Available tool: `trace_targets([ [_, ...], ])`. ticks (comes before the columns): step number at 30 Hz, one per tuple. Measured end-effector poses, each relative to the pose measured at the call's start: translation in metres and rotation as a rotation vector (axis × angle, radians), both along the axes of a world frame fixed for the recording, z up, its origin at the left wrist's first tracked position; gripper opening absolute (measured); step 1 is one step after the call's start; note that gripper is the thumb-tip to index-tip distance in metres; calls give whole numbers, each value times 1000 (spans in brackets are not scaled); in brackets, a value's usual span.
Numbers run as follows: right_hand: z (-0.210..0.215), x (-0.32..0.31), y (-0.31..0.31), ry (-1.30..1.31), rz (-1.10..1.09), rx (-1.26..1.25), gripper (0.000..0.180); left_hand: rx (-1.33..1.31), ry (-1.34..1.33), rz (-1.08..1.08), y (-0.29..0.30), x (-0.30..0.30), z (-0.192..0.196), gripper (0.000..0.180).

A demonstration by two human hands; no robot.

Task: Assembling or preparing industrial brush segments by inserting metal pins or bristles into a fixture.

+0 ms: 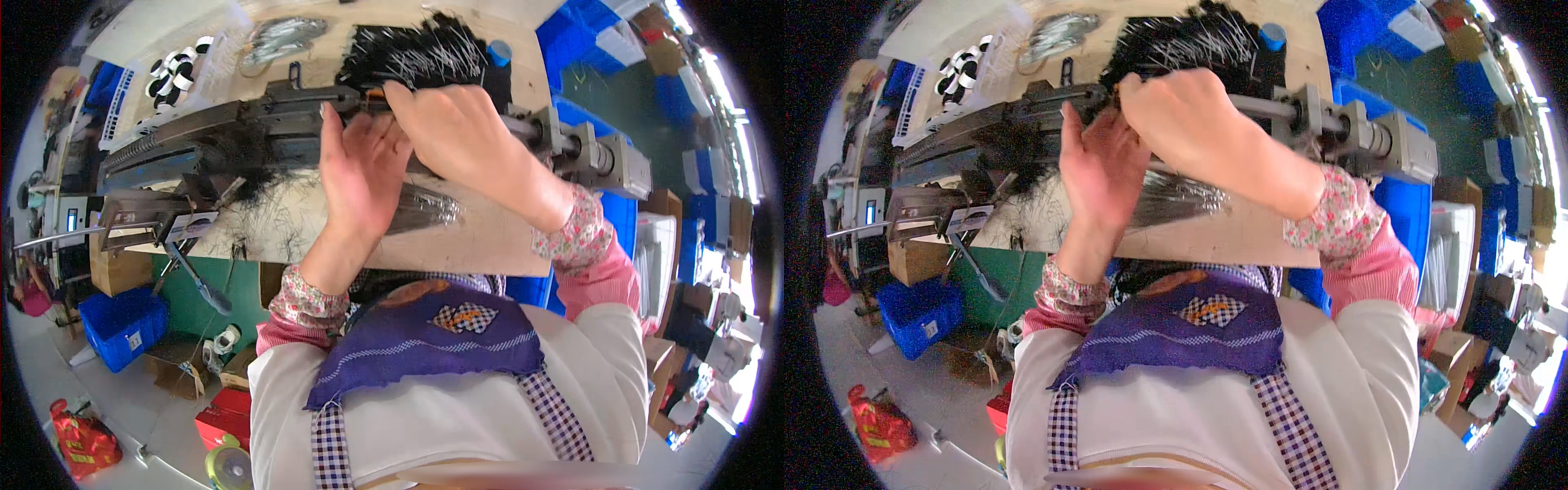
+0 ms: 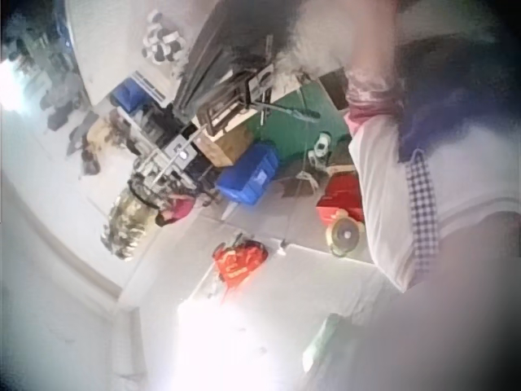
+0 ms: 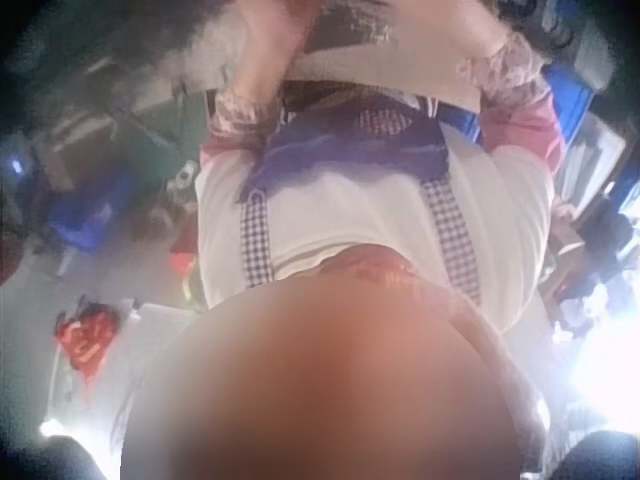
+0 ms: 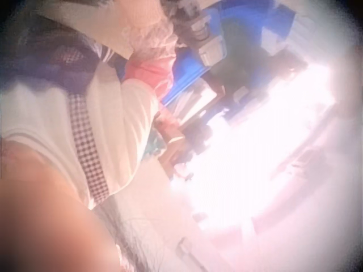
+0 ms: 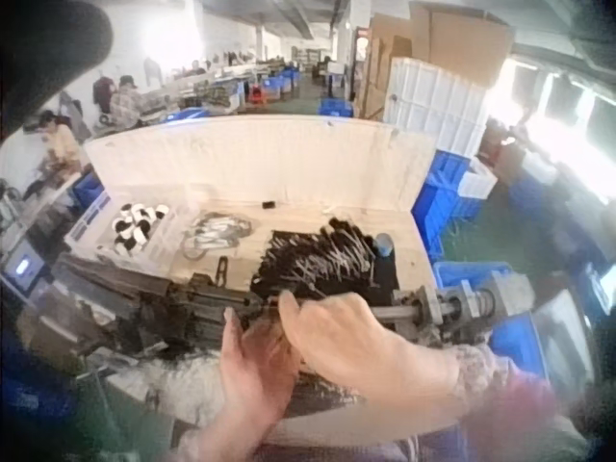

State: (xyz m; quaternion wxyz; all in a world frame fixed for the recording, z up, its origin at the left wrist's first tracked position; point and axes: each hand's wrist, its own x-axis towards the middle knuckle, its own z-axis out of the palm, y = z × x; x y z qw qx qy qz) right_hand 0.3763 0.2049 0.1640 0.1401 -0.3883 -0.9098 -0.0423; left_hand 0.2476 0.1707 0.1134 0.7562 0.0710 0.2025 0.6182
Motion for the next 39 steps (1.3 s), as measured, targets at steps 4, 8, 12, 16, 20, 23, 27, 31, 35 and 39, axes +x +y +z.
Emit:
trace_targets([
  [4,-11,1,12,25,20,91,13,-28,77,14,7,1,4,48],
  [8,-15,18,-3,86,-20,0,17,80,141,-25,8,6,-2,40],
  [12,-37,64,-58,246,-94,-397,28,34,133,49,-6,26,-21,24],
  [16,-97,97,-95,184,-201,-486,28,-30,-6,49,-13,56,-48,16],
  [20,-110,96,-91,139,-114,-401,24,-185,211,4,-23,58,-65,35],
  [23,-121,97,-84,173,-27,-327,23,154,67,-268,-74,16,-33,46],
  [27,-129,100,-74,224,92,-374,20,561,1850,272,-111,-75,-56,62],
  [31,-116,100,-76,285,93,-433,22,-398,3258,657,-153,-226,-90,74],
  [35,-100,119,-84,446,-19,-495,26,-993,2593,437,-205,-317,-83,76],
  [39,-75,144,-100,800,-388,-354,10,-993,2457,413,-181,-273,-91,76],
])
